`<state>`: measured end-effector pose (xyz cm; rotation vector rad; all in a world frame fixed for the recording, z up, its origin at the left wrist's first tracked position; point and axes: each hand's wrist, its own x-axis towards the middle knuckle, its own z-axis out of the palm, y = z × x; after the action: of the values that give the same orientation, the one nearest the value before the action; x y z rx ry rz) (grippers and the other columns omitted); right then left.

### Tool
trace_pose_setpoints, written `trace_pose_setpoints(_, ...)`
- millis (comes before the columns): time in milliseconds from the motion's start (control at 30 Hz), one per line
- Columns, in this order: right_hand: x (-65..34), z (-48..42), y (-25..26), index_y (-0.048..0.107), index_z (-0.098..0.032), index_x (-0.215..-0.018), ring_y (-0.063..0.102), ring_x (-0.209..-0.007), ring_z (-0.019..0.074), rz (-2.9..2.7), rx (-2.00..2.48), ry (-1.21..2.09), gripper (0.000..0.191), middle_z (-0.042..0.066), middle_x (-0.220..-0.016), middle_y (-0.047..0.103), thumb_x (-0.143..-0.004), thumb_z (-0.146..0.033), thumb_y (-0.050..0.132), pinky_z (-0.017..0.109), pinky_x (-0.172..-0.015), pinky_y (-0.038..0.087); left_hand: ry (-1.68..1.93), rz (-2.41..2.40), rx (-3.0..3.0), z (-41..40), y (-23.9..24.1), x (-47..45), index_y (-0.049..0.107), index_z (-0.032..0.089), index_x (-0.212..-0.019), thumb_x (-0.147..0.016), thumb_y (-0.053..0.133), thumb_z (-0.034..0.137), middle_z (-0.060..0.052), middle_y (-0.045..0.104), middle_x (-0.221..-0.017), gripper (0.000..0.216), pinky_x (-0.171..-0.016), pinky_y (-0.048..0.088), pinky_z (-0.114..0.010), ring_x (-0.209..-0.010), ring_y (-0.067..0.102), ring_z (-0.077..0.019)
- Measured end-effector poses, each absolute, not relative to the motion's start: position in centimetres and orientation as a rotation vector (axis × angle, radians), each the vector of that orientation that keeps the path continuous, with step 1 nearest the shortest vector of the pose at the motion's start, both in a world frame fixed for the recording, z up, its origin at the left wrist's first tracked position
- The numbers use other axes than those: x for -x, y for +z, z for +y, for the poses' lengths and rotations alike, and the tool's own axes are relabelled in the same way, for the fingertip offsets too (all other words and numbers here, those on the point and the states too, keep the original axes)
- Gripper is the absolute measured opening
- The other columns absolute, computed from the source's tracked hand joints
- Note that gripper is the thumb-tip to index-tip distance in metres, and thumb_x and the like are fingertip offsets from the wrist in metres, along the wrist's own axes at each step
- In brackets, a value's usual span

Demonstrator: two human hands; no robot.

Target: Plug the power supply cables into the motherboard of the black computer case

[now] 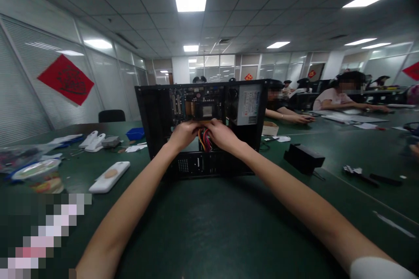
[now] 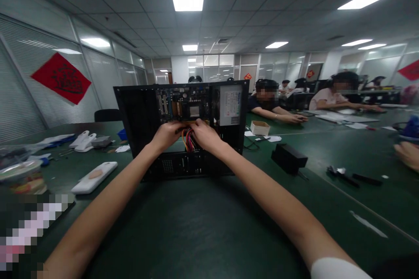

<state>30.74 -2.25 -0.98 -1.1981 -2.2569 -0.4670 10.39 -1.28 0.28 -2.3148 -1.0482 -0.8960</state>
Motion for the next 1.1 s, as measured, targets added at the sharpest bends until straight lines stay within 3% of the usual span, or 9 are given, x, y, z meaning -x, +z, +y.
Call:
trace_pose_setpoints(200,-33.8,0.2,-2.0,0.070,-0.012,-0.117,0.066,-0.113,0.0256,-2.330,1.515,-0.353,0.034,0.018,-0.129,0.066,-0.106,-0.027,0.042,0.030,-0.091,0.050,-0.729,-1.135,2.465,2.0,1.2,-12.5,0.078,0.018,-0.110,-0.094,0.065,0.020,-0.008,0.078,-0.108,0.021,-0.088,0.055,-0.031,-0.101,0.073,-0.0237)
trace_pose_setpoints(433,-33.8,1.1,-2.8,0.077,-0.014,-0.108,0.072,-0.102,0.0254,-2.453,1.480,-0.242,0.036,0.016,-0.111,0.077,-0.103,-0.037,0.050,0.028,-0.077,0.048,-0.299,-1.064,2.383,3.0,0.3,-12.4,0.077,0.021,-0.112,-0.098,0.056,0.025,-0.007,0.076,-0.116,0.026,-0.088,0.053,-0.031,-0.111,0.070,-0.0243)
trace_pose_setpoints(633,-33.8,1.0,-2.7,0.079,-0.013,-0.109,0.073,-0.101,0.0257,-2.499,1.458,-0.202,0.037,0.016,-0.110,0.078,-0.103,-0.037,0.052,0.027,-0.076,0.048,-0.394,-1.257,2.381,3.3,-0.6,-11.7,0.077,0.024,-0.118,-0.098,0.061,0.035,-0.003,0.076,-0.121,0.028,-0.090,0.052,-0.028,-0.113,0.070,-0.0225)
trace_pose_setpoints(1100,-33.9,0.9,-2.7,0.079,-0.014,-0.109,0.074,-0.097,0.0246,-2.512,1.456,-0.140,0.035,0.014,-0.107,0.079,-0.101,-0.039,0.056,0.026,-0.073,0.048,-0.176,-1.285,2.318,2.2,-0.4,-13.0,0.080,0.025,-0.115,-0.098,0.057,0.033,-0.008,0.077,-0.116,0.029,-0.081,0.051,-0.030,-0.110,0.070,-0.0264)
